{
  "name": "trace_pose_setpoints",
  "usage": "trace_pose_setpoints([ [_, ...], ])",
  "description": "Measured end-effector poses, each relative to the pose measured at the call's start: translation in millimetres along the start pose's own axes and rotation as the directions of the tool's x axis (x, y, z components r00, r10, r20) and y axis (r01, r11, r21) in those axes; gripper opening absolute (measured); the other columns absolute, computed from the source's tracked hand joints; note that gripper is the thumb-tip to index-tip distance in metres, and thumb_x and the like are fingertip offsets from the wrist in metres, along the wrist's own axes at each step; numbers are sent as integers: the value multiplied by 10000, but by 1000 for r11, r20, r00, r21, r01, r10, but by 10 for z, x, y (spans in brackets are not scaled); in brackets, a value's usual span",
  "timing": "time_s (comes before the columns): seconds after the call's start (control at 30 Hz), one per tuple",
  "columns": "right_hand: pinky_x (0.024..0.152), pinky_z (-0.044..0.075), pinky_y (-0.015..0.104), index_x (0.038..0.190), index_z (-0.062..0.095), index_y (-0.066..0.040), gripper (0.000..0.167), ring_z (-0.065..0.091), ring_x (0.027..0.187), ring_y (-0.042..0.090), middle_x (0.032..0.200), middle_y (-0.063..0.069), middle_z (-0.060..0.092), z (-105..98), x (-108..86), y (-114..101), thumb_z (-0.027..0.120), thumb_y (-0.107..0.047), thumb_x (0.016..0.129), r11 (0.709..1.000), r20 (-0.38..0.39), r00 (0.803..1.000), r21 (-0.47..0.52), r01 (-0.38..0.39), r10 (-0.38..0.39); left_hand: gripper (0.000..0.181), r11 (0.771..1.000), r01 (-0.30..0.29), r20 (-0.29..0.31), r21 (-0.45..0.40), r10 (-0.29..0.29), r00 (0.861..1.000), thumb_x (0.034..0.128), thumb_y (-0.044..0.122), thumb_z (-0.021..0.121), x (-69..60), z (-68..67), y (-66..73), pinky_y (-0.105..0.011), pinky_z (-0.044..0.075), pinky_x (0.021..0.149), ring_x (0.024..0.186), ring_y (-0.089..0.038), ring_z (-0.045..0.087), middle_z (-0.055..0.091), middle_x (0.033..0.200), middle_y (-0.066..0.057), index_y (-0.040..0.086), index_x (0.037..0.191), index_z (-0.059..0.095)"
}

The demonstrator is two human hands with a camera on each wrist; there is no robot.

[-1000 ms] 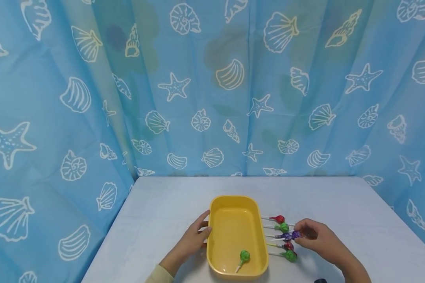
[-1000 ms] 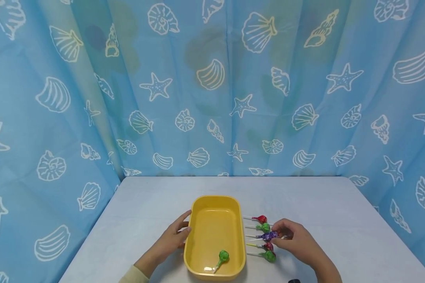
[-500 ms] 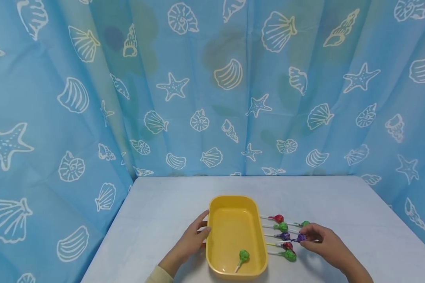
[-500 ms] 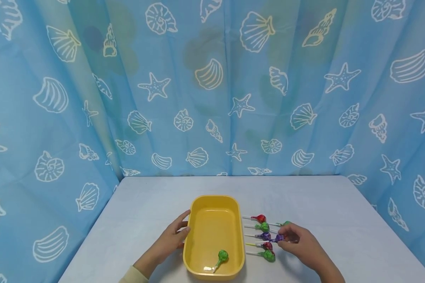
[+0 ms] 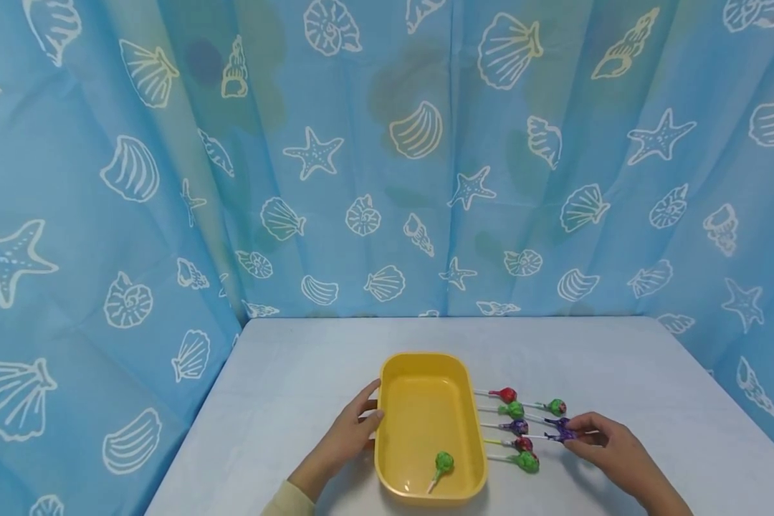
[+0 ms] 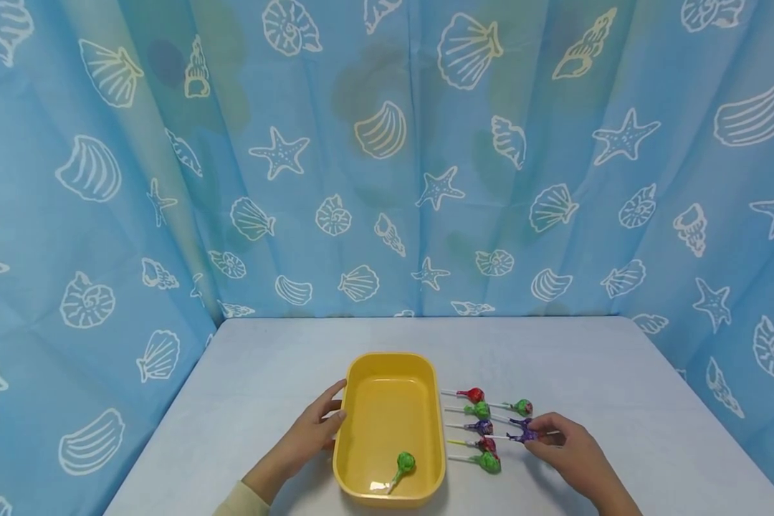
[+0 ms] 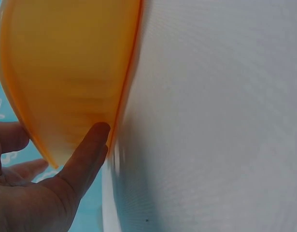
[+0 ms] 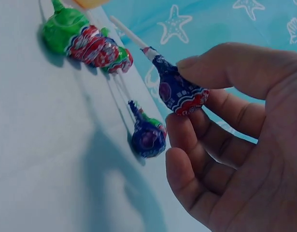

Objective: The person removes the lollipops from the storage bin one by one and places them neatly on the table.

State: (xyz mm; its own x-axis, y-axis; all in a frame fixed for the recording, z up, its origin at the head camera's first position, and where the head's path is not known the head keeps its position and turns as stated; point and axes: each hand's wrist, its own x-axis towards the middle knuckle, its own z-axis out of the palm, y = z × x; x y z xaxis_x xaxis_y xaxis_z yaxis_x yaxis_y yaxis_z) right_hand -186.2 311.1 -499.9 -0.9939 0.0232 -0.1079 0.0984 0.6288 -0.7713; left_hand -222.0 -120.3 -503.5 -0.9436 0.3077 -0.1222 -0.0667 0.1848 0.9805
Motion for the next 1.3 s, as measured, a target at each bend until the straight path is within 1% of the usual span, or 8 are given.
trace_pose_setpoints([
  [0.07, 686, 592, 317, 1104, 652, 32, 339, 679, 928, 244, 1030, 72, 684, 2, 3, 32, 793, -180, 879, 1000, -12, 1000, -4, -16, 16, 602, 1000, -6, -1, 5, 6, 1000, 1066, 127, 516, 6, -5, 7, -429, 637, 818, 1221, -402, 574, 442, 1462, -291, 112, 1614, 267],
  [0.13, 683, 597, 336, 1097, 652, 40, 352, 686, 920, 261, 1011, 74, 689, 4, 9, 56, 798, -187, 871, 1000, -26, 999, -17, -25, 25, 600, 1000, -5, -1, 4, 5, 1000, 1066, 125, 515, 11, -6, 5, -428, 638, 817, 1221, -403, 574, 441, 1461, -293, 112, 1613, 269],
  [0.23, 723, 609, 400, 1077, 659, 33, 354, 688, 907, 276, 978, 58, 691, 18, 23, 87, 809, -195, 852, 997, -48, 998, -67, -41, 38, 599, 1000, -1, -3, 9, 1, 1000, 1066, 126, 517, 14, -4, 0, -426, 638, 815, 1226, -403, 571, 443, 1461, -291, 120, 1613, 274],
  [0.37, 780, 601, 486, 1046, 669, 16, 345, 688, 891, 283, 948, 35, 691, 45, 39, 115, 822, -209, 834, 990, -54, 997, -131, -55, 48, 599, 1000, -3, 3, 11, 3, 1000, 1068, 124, 515, 5, -1, -8, -432, 637, 819, 1232, -408, 567, 439, 1464, -295, 118, 1614, 269],
  [0.53, 808, 583, 528, 1038, 670, 18, 347, 688, 897, 303, 947, 45, 694, 69, 59, 128, 826, -219, 837, 987, -62, 997, -151, -58, 49, 602, 1000, -7, 6, -1, 7, 1000, 1067, 112, 511, -12, 3, 5, -441, 635, 823, 1225, -401, 572, 435, 1467, -292, 119, 1616, 263],
  [0.8, 811, 563, 548, 1031, 682, 41, 299, 684, 876, 323, 929, 88, 697, 116, 84, 151, 810, -147, 838, 982, -76, 996, -181, -57, 44, 599, 1000, -18, 11, 3, 18, 1000, 1070, 117, 506, 0, -3, -11, -444, 633, 835, 1234, -412, 565, 433, 1465, -297, 121, 1617, 261],
  [1.03, 808, 560, 535, 1046, 685, 40, 288, 678, 867, 297, 914, 51, 693, 112, 93, 146, 790, -139, 846, 977, -96, 994, -201, -65, 46, 595, 1000, -2, 0, 8, 2, 1000, 1070, 122, 508, -10, 8, 14, -438, 633, 837, 1228, -402, 568, 432, 1469, -291, 132, 1616, 271],
  [1.3, 794, 551, 548, 1092, 676, 60, 367, 684, 864, 300, 906, 55, 697, 62, 60, 116, 796, -178, 841, 979, -110, 993, -191, -73, 53, 594, 1000, -4, -2, 2, 4, 1000, 1071, 114, 505, -12, 10, 27, -441, 631, 842, 1244, -416, 556, 433, 1469, -292, 126, 1616, 269],
])
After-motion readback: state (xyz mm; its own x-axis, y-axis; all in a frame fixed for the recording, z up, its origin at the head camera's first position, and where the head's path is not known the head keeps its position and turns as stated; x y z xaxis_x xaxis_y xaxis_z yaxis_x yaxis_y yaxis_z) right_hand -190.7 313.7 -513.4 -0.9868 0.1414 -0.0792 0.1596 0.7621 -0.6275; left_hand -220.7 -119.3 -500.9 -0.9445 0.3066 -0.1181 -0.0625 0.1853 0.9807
